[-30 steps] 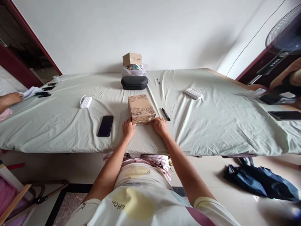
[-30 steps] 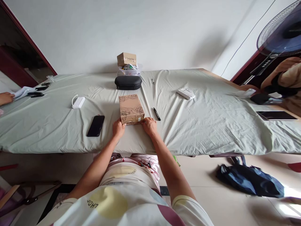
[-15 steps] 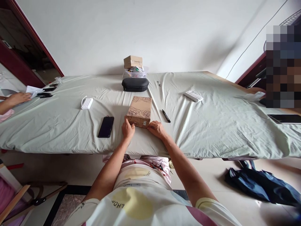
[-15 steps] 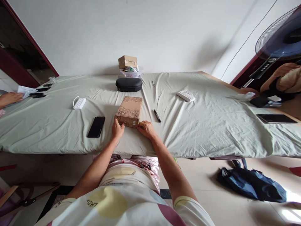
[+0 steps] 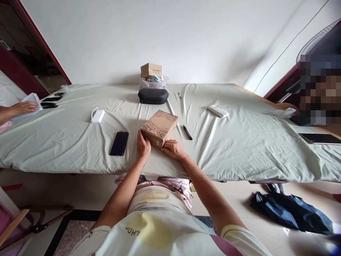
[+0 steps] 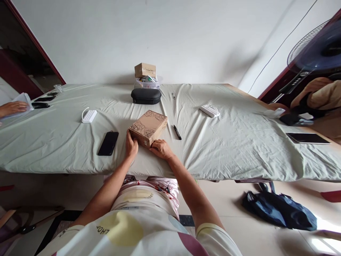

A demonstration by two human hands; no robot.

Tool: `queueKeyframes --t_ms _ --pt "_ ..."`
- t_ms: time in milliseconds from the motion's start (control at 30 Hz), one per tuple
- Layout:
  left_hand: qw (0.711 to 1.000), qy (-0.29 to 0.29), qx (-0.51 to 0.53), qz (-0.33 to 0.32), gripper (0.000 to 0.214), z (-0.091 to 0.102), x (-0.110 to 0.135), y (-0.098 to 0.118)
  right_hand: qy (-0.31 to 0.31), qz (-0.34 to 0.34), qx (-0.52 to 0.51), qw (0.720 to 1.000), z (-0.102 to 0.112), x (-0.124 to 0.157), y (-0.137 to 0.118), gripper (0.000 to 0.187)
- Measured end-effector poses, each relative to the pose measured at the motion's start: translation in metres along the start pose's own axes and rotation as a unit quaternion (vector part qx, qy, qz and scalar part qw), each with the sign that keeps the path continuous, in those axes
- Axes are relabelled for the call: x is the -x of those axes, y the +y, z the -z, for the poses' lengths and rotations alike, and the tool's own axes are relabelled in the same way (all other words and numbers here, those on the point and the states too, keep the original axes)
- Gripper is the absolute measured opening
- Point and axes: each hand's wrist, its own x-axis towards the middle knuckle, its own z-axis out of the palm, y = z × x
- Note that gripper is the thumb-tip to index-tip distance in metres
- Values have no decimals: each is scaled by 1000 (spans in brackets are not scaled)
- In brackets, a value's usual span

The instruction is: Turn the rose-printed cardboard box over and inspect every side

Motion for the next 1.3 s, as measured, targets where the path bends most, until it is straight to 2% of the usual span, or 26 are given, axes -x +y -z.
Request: queueKeyframes --t_ms 167,300,400,467,633,800,867,1000,1133,1300 --pt "994 33 -46 -91 71 10 10 12 0 1 -15 1000 -1 0 1 34" --pt "976 -11 -110 -188 69 15 18 25 -7 14 -13 1000 -2 0 2 29" --pt "969 -27 -100 -226 56 12 19 26 2 10 -7 1000 -3 1 2 31" --pt "969 -18 -83 -234 46 7 17 22 24 0 -18 1000 -4 2 1 34" --pt "965 10 -34 -260 37 -3 12 11 145 -19 -50 988 -8 3 -2 51" --pt "948 -3 13 -317 39 -7 10 3 147 2 -44 988 -15 2 -2 55" --pt "946 -1 19 -324 41 -7 9 2 148 -26 -46 988 -15 2 -1 55" --pt "956 2 7 -293 44 -5 7 1 181 -141 -44 972 -6 5 4 61" --pt "964 1 12 -265 42 -1 5 2 268 -250 -56 929 5 8 15 65" --pt "971 14 -4 -240 40 -1 7 3 344 -326 -80 877 11 11 31 73"
